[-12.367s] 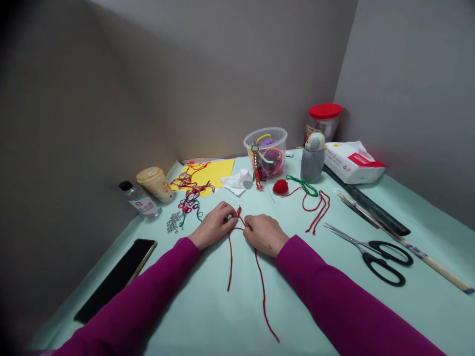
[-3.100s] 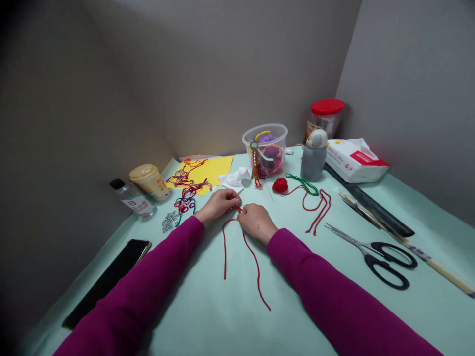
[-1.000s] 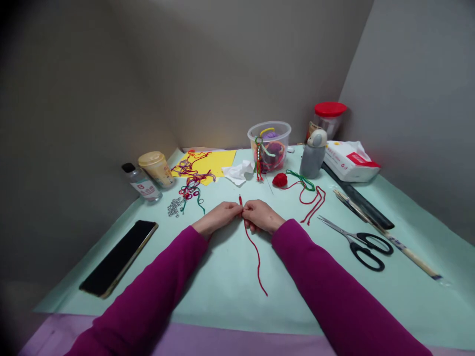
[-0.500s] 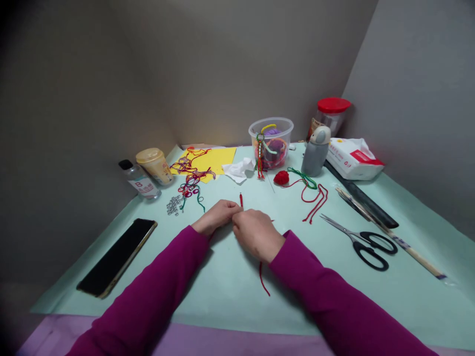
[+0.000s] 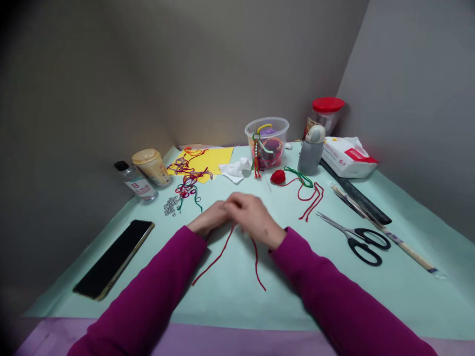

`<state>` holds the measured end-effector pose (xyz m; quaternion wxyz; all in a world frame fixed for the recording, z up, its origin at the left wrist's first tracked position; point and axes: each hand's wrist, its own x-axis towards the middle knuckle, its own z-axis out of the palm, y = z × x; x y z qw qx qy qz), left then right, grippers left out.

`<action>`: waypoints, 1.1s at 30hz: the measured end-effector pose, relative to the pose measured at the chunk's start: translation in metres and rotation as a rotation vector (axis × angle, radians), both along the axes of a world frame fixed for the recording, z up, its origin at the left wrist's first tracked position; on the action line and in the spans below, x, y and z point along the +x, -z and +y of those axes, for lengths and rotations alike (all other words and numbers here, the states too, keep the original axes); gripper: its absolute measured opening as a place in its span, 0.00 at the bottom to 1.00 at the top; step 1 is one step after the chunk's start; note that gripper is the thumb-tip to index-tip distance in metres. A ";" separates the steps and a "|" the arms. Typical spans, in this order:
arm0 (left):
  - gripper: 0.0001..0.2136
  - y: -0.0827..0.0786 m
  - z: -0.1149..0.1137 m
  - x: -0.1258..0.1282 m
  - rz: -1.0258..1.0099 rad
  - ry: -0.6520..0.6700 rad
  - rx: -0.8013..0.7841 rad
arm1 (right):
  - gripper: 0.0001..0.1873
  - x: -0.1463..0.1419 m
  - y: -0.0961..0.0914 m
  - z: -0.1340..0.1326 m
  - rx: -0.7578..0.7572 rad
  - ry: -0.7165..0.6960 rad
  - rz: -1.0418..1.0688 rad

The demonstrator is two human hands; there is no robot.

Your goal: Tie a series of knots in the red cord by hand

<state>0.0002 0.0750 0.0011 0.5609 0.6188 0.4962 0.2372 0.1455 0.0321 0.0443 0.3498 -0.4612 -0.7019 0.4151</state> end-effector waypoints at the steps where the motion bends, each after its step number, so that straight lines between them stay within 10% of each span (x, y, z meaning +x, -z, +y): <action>1: 0.08 0.000 0.000 0.000 0.018 -0.011 -0.007 | 0.06 0.005 0.008 0.011 -0.012 0.181 0.037; 3: 0.09 -0.001 0.000 0.001 0.065 -0.031 -0.030 | 0.04 0.011 0.024 0.027 -0.131 0.320 0.082; 12: 0.11 -0.006 0.000 -0.004 0.038 0.007 -0.078 | 0.04 0.002 0.040 0.022 -0.585 0.114 0.210; 33: 0.09 0.001 0.000 -0.007 0.336 0.033 0.316 | 0.07 0.002 0.048 0.032 -0.383 0.207 -0.070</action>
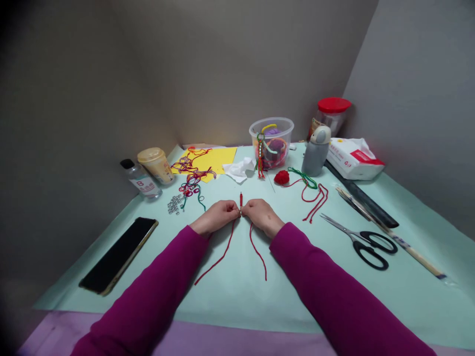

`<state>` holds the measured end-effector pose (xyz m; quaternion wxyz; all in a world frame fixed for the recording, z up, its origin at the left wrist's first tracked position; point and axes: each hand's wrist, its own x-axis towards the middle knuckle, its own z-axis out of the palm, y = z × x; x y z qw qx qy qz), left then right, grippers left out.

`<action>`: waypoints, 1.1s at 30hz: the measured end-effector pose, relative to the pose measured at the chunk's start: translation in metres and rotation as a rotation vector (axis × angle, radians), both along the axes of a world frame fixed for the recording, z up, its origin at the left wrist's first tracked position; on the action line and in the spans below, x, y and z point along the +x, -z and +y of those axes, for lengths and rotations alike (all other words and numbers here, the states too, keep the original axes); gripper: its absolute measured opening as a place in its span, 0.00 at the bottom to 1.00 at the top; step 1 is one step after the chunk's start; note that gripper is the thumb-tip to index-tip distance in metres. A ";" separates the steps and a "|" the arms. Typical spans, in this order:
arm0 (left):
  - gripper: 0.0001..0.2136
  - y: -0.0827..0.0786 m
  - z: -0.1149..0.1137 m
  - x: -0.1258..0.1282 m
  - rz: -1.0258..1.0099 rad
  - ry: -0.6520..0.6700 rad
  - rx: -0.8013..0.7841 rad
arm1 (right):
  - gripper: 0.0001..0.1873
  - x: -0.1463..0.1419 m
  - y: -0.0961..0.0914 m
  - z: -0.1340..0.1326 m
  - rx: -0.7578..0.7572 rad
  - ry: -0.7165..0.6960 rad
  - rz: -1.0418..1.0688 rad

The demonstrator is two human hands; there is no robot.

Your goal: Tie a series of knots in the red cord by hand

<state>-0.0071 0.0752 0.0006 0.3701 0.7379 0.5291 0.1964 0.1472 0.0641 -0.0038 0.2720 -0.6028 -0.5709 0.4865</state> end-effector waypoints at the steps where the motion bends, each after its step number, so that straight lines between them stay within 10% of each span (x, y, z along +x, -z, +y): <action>1: 0.09 -0.001 -0.001 0.000 0.032 0.003 0.025 | 0.07 -0.001 0.000 0.001 0.015 -0.006 -0.020; 18: 0.12 -0.032 -0.029 0.008 0.558 -0.008 0.369 | 0.05 -0.002 -0.003 0.002 0.013 0.001 0.010; 33: 0.10 -0.039 -0.089 0.035 0.481 0.453 0.292 | 0.07 0.001 -0.007 0.001 -0.141 -0.031 0.154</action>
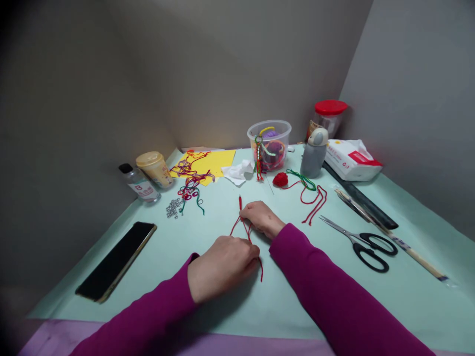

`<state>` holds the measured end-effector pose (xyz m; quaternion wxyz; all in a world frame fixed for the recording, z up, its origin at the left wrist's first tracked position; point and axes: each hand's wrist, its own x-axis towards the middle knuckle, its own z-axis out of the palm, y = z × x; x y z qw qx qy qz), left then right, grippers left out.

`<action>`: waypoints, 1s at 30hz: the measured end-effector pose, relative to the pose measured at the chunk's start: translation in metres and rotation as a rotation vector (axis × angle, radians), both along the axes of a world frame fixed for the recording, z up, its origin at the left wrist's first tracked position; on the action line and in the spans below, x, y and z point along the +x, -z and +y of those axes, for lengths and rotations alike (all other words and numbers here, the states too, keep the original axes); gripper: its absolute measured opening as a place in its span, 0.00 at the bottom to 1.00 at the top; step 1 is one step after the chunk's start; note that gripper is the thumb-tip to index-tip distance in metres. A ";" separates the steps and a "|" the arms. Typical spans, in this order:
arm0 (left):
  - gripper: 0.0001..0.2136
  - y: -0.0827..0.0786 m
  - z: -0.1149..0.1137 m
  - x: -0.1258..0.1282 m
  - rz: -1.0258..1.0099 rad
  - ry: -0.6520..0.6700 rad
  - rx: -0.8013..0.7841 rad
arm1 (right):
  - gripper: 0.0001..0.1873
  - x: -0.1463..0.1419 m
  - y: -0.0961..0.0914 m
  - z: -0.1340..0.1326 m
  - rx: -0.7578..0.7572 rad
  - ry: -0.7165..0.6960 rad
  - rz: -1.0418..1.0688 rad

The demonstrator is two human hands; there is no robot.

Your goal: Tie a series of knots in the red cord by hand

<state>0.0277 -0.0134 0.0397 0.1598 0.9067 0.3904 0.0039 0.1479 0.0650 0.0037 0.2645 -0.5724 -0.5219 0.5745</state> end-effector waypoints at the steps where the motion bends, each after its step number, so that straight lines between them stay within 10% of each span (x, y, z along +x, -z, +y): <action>1: 0.10 -0.003 -0.002 0.000 -0.012 0.046 -0.039 | 0.07 0.000 0.000 0.000 0.001 -0.006 -0.007; 7: 0.08 -0.020 0.019 -0.010 -0.245 0.341 -0.677 | 0.05 0.003 0.002 0.000 0.041 -0.044 -0.010; 15: 0.12 0.028 0.079 -0.029 -0.619 -0.587 -0.214 | 0.06 0.003 0.006 0.000 0.071 -0.029 0.052; 30: 0.08 0.043 0.088 -0.020 -0.691 -0.634 -0.603 | 0.05 0.004 0.006 0.000 0.050 -0.051 0.041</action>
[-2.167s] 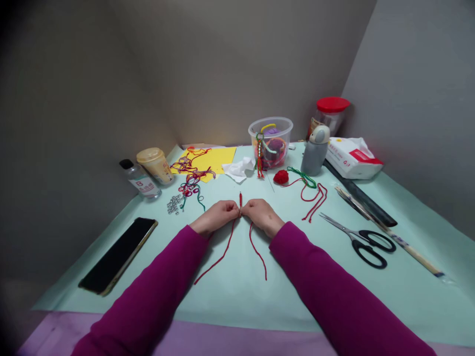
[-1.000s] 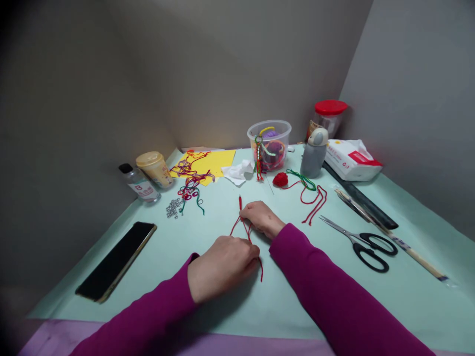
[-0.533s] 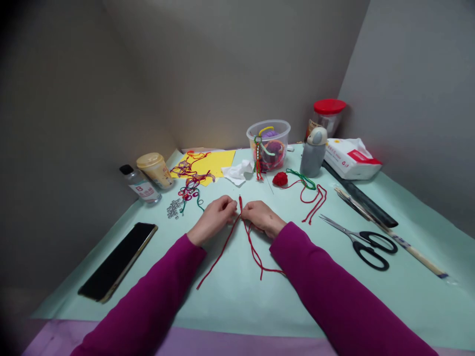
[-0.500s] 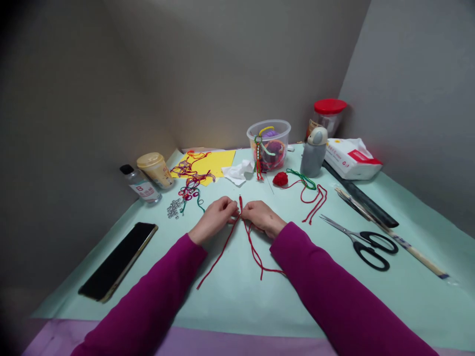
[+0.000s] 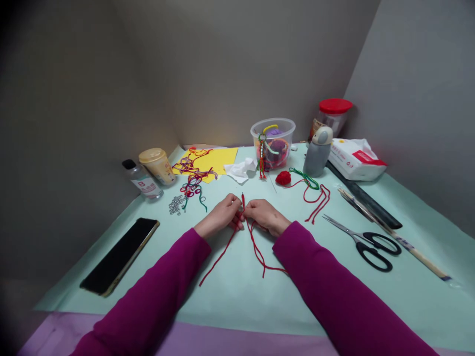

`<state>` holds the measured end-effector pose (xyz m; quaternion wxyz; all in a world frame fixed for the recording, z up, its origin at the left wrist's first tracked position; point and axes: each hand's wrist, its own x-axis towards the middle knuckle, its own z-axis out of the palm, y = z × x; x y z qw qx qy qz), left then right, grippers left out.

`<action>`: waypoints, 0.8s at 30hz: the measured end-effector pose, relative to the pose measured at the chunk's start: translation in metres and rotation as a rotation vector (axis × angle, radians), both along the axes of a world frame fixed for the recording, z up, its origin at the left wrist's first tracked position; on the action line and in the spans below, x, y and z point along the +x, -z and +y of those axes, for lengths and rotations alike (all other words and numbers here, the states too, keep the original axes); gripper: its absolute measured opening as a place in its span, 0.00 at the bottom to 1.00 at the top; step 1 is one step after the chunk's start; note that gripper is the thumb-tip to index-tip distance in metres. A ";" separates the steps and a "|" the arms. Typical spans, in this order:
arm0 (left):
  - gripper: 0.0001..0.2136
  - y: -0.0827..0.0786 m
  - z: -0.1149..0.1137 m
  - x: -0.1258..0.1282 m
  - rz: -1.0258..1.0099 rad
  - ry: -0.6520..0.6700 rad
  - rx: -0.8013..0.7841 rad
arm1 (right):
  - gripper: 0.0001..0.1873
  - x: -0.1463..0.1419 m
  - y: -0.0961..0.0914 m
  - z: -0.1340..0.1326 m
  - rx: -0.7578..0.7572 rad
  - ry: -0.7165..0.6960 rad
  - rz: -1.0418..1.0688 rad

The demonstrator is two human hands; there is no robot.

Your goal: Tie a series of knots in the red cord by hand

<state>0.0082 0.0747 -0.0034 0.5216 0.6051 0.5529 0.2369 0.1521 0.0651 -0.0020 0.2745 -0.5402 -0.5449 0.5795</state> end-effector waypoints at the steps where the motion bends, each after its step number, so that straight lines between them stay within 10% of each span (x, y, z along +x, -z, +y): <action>1: 0.09 0.000 0.000 0.000 0.052 0.001 0.033 | 0.05 0.000 0.000 0.000 -0.002 -0.001 0.001; 7: 0.08 0.000 0.003 -0.005 0.332 0.007 0.305 | 0.06 0.001 0.000 -0.001 -0.006 0.006 -0.007; 24: 0.10 0.000 0.003 -0.012 0.106 0.116 0.102 | 0.04 0.001 0.003 0.000 0.047 -0.039 -0.020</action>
